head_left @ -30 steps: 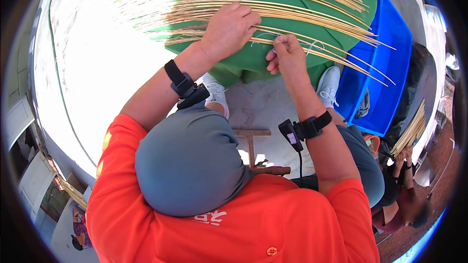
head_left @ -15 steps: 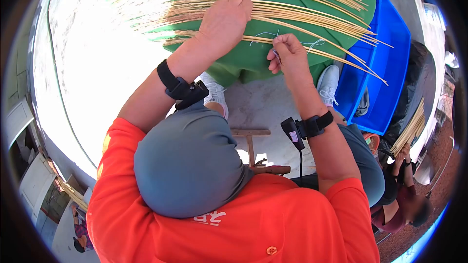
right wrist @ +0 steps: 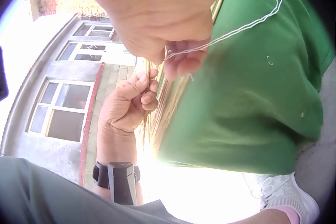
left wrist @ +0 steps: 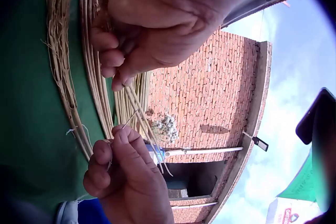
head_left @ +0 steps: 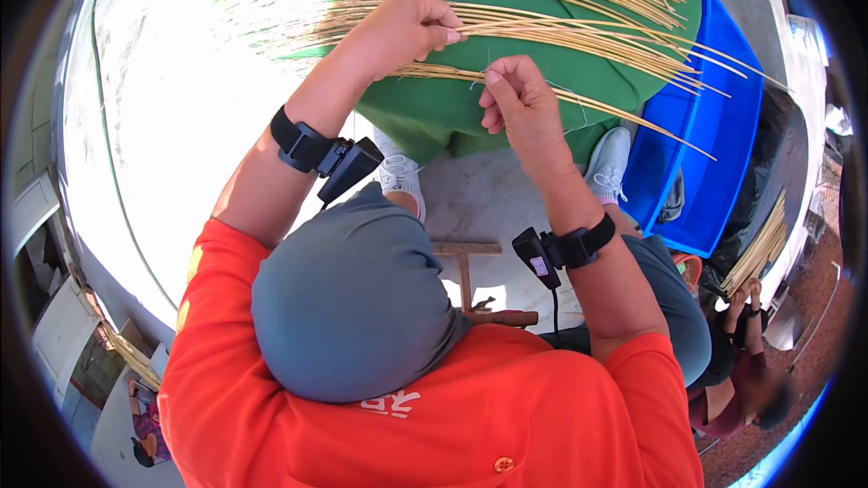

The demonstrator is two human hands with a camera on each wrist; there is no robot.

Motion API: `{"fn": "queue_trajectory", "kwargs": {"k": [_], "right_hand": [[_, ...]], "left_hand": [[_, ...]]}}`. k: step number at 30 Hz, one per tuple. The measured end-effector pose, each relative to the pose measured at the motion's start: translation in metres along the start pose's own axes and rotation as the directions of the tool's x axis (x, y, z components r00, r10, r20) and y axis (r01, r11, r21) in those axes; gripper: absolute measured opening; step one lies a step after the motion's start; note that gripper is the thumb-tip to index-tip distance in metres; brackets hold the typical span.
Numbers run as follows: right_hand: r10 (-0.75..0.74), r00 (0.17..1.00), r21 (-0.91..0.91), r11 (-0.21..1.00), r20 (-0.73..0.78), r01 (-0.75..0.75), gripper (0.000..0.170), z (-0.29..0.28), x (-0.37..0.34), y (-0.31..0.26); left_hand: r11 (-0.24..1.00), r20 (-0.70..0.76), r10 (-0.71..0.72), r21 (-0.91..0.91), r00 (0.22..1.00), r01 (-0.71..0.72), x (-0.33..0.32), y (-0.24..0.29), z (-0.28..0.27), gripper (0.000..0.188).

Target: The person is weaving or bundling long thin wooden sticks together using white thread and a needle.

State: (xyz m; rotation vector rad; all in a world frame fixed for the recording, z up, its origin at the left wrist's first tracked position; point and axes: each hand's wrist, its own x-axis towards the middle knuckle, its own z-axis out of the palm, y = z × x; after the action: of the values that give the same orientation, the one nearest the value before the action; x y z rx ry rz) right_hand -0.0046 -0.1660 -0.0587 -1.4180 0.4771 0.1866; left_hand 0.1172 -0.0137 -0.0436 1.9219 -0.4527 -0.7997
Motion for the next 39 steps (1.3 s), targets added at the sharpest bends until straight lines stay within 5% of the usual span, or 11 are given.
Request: {"fn": "queue_trajectory", "kwargs": {"k": [9,17,39], "right_hand": [[0.055,0.995,-0.023,0.998,-0.079,-0.057,0.007,0.013,0.003,-0.007],[-0.311,0.921,0.175,0.919,-0.234,0.354,0.007,0.017,0.008,-0.009],[-0.255,0.944,0.251,0.919,-0.209,0.304,0.009,0.016,0.011,-0.005]], "left_hand": [[0.961,0.103,-0.084,-0.255,0.991,0.108,0.005,-0.004,-0.007,0.014],[0.963,0.150,-0.086,-0.240,0.985,0.120,0.000,0.006,0.000,0.014],[0.978,0.179,-0.087,-0.174,0.980,0.118,0.001,0.003,0.000,0.018]]}}
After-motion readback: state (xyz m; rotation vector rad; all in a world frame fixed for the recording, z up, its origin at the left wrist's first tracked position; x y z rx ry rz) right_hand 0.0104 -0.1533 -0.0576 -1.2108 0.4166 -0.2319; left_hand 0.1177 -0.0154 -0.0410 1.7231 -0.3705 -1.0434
